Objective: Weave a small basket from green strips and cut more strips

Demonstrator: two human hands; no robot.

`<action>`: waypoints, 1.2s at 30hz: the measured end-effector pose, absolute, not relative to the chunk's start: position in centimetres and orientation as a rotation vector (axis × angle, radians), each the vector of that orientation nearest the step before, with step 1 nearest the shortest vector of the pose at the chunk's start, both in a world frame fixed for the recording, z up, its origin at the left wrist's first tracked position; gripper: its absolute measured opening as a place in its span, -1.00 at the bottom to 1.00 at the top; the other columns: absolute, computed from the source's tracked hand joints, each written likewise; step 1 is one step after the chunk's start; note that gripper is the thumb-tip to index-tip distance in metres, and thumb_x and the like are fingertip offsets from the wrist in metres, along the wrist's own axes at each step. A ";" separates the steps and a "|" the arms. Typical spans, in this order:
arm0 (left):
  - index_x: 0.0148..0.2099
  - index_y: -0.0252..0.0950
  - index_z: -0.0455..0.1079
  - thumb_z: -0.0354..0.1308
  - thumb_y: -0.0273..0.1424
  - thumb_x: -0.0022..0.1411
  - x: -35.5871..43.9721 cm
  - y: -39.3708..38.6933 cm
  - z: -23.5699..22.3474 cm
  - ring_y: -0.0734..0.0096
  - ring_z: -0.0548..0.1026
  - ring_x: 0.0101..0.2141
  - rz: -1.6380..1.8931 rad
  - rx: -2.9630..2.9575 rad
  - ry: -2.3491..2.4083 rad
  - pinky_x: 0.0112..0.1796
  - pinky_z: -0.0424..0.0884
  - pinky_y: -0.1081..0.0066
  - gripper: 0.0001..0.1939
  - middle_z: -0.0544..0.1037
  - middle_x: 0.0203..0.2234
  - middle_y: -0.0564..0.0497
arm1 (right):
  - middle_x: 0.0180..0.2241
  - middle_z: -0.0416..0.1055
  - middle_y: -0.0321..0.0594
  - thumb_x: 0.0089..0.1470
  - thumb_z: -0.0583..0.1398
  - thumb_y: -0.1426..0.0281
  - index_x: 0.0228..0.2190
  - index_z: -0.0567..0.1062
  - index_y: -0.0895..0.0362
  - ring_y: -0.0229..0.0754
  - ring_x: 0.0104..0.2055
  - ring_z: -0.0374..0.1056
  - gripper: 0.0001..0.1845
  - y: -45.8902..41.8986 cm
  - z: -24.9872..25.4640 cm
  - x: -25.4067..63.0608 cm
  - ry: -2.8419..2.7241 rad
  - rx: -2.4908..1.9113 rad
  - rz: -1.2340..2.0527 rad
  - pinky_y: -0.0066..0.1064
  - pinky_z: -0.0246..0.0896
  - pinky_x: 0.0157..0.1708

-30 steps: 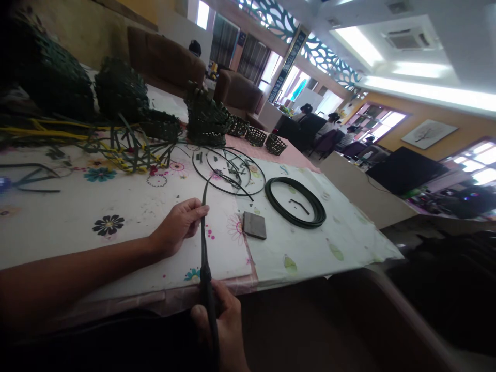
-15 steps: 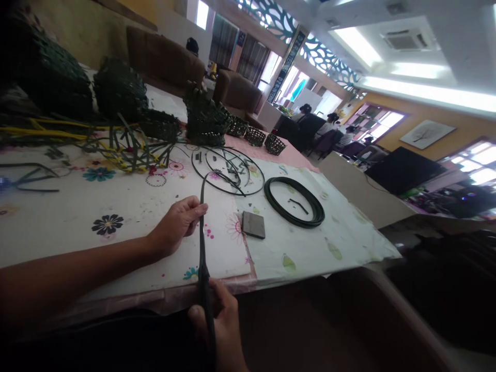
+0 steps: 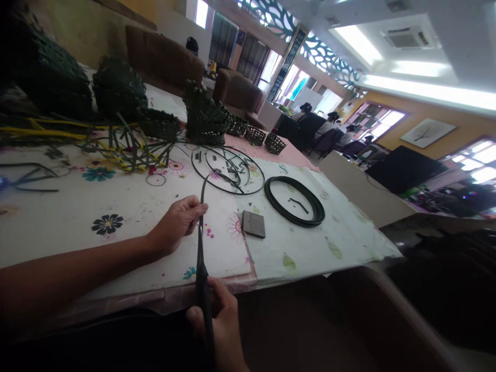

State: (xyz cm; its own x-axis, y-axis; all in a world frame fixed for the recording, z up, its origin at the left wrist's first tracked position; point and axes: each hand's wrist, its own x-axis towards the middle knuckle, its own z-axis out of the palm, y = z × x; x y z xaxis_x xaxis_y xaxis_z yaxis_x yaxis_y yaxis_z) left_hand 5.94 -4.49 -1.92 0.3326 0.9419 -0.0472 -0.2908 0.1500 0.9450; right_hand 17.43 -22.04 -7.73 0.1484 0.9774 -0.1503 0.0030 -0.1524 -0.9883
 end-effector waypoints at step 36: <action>-0.49 -0.27 0.11 0.16 -0.31 0.19 5.8 -4.2 -2.0 0.68 0.01 -0.71 1.098 1.093 0.851 -0.67 -0.11 0.54 -0.68 0.13 -0.72 0.21 | -0.52 0.27 -0.34 -0.12 0.35 0.11 -0.20 0.53 0.17 -0.31 -0.52 0.07 -0.51 -21.5 -6.9 17.8 -1.057 -1.404 1.174 -0.51 0.05 -0.55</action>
State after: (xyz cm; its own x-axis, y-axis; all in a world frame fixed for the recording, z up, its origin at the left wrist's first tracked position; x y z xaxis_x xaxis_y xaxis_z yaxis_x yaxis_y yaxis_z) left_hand 5.80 -4.23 -2.03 0.2621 0.9649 -0.0131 -0.2535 0.0819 0.9639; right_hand 17.85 -21.51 -6.86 0.1531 0.9794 -0.1317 0.0281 -0.1375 -0.9901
